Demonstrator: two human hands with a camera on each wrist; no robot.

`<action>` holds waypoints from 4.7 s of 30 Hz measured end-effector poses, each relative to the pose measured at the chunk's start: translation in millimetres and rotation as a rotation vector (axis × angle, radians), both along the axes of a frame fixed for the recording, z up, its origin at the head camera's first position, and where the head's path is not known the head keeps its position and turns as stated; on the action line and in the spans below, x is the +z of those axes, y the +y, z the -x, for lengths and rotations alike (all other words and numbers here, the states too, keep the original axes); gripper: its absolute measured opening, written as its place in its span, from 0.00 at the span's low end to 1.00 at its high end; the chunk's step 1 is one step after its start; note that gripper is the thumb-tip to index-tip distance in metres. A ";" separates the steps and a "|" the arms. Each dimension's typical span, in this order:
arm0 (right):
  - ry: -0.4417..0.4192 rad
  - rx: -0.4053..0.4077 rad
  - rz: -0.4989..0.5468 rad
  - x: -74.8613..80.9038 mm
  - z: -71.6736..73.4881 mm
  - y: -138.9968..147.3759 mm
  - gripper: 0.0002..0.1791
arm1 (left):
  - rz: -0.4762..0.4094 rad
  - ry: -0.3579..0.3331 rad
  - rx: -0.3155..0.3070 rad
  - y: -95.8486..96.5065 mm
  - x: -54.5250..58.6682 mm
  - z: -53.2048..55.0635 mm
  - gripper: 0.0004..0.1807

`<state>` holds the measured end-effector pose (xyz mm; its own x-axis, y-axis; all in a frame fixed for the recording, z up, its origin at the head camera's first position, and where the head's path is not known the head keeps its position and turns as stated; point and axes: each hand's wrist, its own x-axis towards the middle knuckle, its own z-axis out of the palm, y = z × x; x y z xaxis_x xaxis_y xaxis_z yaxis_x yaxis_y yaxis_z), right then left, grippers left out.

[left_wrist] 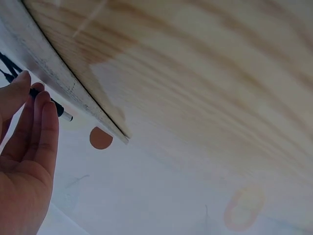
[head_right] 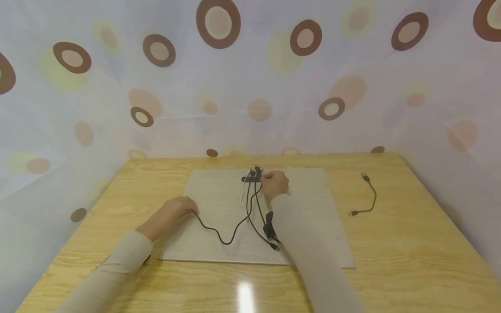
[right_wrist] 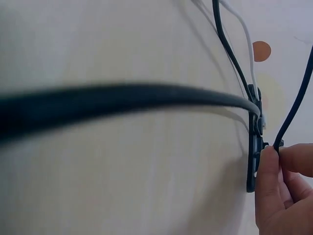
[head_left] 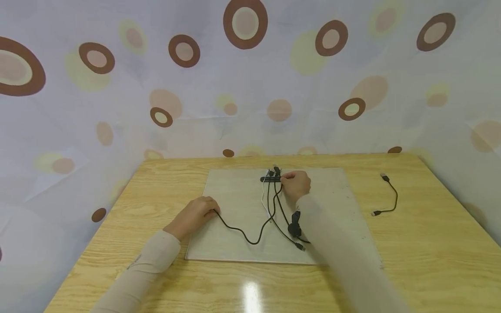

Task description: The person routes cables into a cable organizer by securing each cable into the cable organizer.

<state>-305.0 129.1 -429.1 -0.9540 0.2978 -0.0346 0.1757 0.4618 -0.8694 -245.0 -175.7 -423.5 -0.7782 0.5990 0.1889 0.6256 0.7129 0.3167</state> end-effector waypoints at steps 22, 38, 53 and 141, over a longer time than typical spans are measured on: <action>-0.047 -0.063 0.100 -6.3 3.7 -10.1 0.09 | -0.012 0.008 0.010 -0.3 1.4 -2.9 0.03; -0.042 -0.037 0.025 -9.1 9.3 -4.6 0.05 | -0.006 0.022 0.033 4.3 -1.1 -3.9 0.04; -0.050 0.035 -0.082 2.5 8.6 -2.3 0.15 | -0.004 0.039 0.041 3.6 -3.8 -0.2 0.04; 0.044 0.523 -0.384 1.1 21.8 26.0 0.16 | -0.005 0.041 -0.008 3.5 -2.2 -1.8 0.02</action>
<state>-326.8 155.1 -428.0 -0.9745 -0.2229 0.0248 -0.1889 0.7559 -0.6268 -243.2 -172.2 -425.7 -0.7647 0.6044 0.2234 0.6440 0.7061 0.2943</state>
